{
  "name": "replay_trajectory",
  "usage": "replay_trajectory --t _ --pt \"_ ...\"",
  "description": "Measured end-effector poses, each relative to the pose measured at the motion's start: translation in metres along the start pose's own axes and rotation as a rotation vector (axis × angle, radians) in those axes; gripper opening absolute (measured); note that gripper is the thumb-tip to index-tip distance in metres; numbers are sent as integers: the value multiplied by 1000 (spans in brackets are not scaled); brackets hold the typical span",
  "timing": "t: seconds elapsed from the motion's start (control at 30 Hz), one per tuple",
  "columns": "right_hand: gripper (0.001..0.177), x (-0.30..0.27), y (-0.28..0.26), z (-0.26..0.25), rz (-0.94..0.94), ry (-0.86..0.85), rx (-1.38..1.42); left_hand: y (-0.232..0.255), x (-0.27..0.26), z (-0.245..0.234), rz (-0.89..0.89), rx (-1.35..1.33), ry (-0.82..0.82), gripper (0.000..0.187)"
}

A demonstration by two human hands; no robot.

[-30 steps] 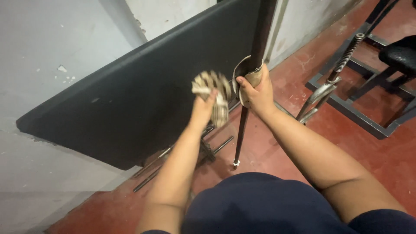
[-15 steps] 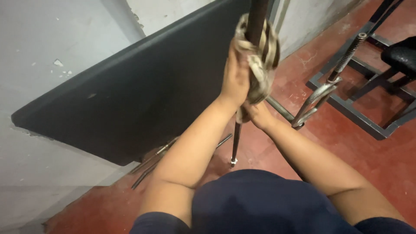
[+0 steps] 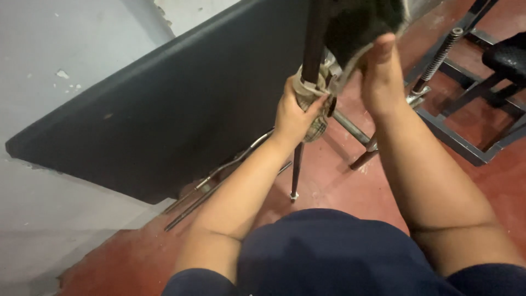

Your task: The recorder wipes down several metal bars and fitness equipment components using a cloth.

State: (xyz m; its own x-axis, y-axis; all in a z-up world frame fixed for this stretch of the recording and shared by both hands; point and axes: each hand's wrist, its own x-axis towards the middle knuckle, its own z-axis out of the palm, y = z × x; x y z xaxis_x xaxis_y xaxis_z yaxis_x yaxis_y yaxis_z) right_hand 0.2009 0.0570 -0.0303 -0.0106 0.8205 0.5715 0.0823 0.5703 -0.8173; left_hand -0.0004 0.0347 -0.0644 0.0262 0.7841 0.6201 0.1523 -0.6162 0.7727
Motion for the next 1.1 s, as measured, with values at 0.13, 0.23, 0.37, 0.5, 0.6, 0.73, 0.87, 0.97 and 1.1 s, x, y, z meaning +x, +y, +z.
replay_trajectory --t 0.13,0.23,0.37,0.5,0.6,0.73,0.87,0.97,1.1 --pt "80 6 -74 66 -79 -89 398 -1 -15 -3 -118 -98 -118 59" --pt "85 -1 -52 72 95 -11 517 -14 -22 -3 -65 80 -100 60" --pt "71 -5 -52 84 -35 -33 274 5 -22 -13 -128 -33 -152 69" --pt "70 -3 -58 87 -161 -36 189 -35 -30 -29 -27 62 -331 69" --pt "73 -3 -31 84 -127 -2 218 -81 -32 -49 -142 106 -163 63" --pt "75 -23 -5 84 -13 48 255 -32 16 -77 14 -218 172 64" --pt "67 -48 -1 101 -127 35 183 26 44 -76 179 -202 218 65" --pt "54 -68 10 105 -62 -49 201 53 54 -55 263 -172 198 64" --pt "36 -87 51 98 209 -212 43 73 63 -35 278 -169 78 62"
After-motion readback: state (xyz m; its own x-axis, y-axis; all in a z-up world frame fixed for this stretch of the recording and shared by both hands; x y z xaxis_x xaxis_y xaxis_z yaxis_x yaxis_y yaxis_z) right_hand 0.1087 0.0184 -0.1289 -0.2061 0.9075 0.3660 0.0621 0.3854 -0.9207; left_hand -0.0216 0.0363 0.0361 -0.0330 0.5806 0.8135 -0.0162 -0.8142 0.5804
